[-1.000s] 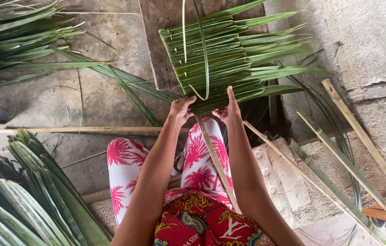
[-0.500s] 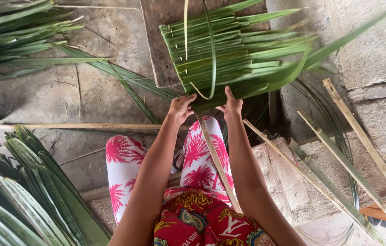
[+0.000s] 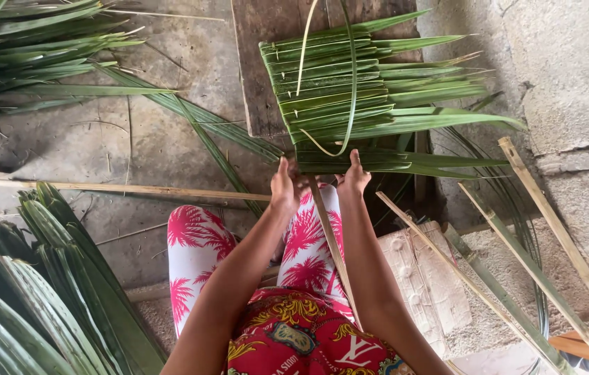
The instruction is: Weaving palm leaves onto a wooden stick to create a thatched panel
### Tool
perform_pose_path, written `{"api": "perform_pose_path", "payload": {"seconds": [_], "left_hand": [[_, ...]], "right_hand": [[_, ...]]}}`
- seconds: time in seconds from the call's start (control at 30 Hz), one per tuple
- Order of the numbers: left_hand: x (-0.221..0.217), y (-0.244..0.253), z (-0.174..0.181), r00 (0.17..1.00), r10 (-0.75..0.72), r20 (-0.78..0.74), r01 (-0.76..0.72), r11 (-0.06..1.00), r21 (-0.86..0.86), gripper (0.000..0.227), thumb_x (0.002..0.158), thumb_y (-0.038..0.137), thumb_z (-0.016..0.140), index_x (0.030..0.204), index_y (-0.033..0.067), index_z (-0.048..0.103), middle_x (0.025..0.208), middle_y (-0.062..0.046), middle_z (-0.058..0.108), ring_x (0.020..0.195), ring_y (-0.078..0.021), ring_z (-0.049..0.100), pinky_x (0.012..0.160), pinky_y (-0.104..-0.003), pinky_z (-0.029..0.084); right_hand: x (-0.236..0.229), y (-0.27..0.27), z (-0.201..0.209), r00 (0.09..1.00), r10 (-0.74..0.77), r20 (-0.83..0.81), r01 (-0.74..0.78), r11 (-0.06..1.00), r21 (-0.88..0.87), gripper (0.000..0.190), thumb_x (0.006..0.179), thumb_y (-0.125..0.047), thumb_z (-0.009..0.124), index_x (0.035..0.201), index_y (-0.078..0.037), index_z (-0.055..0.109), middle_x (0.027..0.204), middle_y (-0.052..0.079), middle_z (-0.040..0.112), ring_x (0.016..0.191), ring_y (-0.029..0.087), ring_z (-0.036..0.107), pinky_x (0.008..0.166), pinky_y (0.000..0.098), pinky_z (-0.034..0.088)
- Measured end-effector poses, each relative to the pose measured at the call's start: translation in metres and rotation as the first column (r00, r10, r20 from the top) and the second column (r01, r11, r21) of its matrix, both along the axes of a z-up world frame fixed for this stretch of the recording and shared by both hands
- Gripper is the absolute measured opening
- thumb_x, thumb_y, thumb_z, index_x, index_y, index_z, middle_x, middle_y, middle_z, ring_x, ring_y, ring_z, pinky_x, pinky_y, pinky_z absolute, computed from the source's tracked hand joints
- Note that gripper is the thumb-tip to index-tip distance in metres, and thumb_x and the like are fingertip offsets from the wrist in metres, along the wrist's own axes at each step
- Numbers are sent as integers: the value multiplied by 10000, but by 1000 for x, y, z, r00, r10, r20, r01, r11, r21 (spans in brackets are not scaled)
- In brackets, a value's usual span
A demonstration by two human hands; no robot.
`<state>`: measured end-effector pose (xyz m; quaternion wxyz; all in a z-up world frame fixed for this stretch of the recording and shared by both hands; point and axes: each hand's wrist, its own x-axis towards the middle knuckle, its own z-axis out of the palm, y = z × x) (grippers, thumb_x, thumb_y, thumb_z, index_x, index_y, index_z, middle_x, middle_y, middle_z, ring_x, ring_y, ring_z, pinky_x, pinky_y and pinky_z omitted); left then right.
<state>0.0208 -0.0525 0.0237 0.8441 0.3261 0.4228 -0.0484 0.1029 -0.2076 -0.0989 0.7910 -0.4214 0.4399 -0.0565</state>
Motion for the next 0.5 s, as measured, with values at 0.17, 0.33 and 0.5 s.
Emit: {"api": "perform_pose_path", "payload": {"seconds": [0.17, 0.33, 0.5], "left_hand": [[-18, -29, -29, 986, 111, 125, -61, 934, -353, 541, 1087, 482, 399, 1304, -3, 503, 1078, -276, 697, 870, -382, 750, 760, -526, 652], [-10, -34, -55, 976, 137, 167, -75, 941, -331, 402, 1071, 497, 466, 1150, 108, 531, 953, -224, 699, 712, -313, 699, 603, -405, 603], [-4, -40, -63, 984, 141, 111, -107, 957, -269, 487, 1023, 568, 562, 1181, 110, 615, 792, -190, 679, 572, -264, 629, 477, -341, 516]], "right_hand": [[12, 10, 9, 1000, -8, -19, 7, 998, -62, 501, 856, -230, 871, 1177, 27, 585, 980, 243, 686, 847, 447, 744, 702, 664, 621], [25, 8, 0, 999, 38, -17, -39, 994, -98, 533, 853, -240, 878, 1194, 40, 578, 1009, 228, 671, 875, 434, 736, 719, 657, 619], [28, 10, 0, 999, 32, -17, -34, 992, -122, 533, 852, -238, 879, 1203, 26, 577, 1014, 211, 654, 877, 412, 727, 720, 641, 625]]}}
